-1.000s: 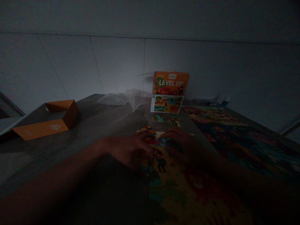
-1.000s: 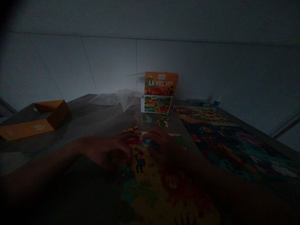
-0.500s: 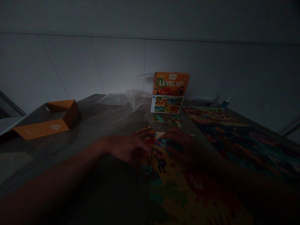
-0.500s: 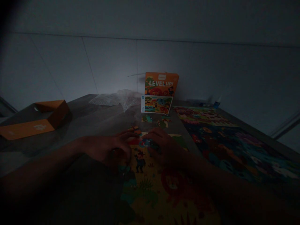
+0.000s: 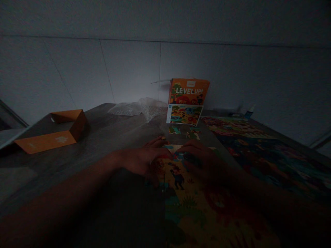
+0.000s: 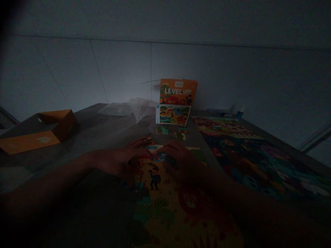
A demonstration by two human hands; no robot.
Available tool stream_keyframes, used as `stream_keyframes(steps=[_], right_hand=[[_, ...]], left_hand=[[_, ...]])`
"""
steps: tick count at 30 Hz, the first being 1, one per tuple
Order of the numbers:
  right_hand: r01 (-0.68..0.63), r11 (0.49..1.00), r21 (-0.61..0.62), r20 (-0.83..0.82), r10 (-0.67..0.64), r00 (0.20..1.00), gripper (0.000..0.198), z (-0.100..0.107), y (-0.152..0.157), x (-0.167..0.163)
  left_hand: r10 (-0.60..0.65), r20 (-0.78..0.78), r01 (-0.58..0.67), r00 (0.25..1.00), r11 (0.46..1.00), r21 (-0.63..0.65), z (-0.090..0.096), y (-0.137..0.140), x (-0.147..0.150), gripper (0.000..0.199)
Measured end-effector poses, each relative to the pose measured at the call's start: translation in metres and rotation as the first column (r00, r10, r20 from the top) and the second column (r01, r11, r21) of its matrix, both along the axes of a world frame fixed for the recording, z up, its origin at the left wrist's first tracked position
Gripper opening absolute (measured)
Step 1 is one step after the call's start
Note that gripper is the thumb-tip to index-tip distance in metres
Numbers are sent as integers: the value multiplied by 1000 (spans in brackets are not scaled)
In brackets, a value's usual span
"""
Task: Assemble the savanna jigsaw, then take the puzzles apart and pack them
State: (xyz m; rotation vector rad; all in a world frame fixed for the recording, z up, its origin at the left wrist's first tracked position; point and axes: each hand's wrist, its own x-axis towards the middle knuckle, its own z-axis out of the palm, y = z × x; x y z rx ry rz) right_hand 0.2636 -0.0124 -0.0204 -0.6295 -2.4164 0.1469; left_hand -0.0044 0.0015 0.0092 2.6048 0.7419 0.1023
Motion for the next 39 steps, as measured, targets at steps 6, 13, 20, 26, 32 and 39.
stream_keyframes(steps=[6, 13, 20, 26, 32, 39], right_hand=[[-2, 1000, 7, -9, 2, 1000, 28, 1, 0, 0], [3, 1000, 11, -8, -3, 1000, 27, 1, 0, 0], [-1, 1000, 0, 6, 1, 1000, 27, -1, 1, 0], [4, 1000, 12, -2, -4, 1000, 28, -4, 2, 2], [-1, 1000, 14, -2, 1, 1000, 28, -2, 2, 1], [-1, 1000, -2, 7, 1, 1000, 29, -1, 0, 0]], left_hand=[[-18, 1, 18, 1000, 998, 58, 1, -1, 4, 53], [-83, -9, 84, 996, 994, 74, 1, -3, 6, 18], [-58, -28, 60, 998, 994, 90, 0, -4, 6, 25], [74, -91, -72, 993, 997, 29, 19, -2, -11, 49], [22, -122, -26, 992, 999, -33, 22, 1, -22, 48], [-1, -100, -2, 995, 1000, -30, 13, 6, -21, 47]])
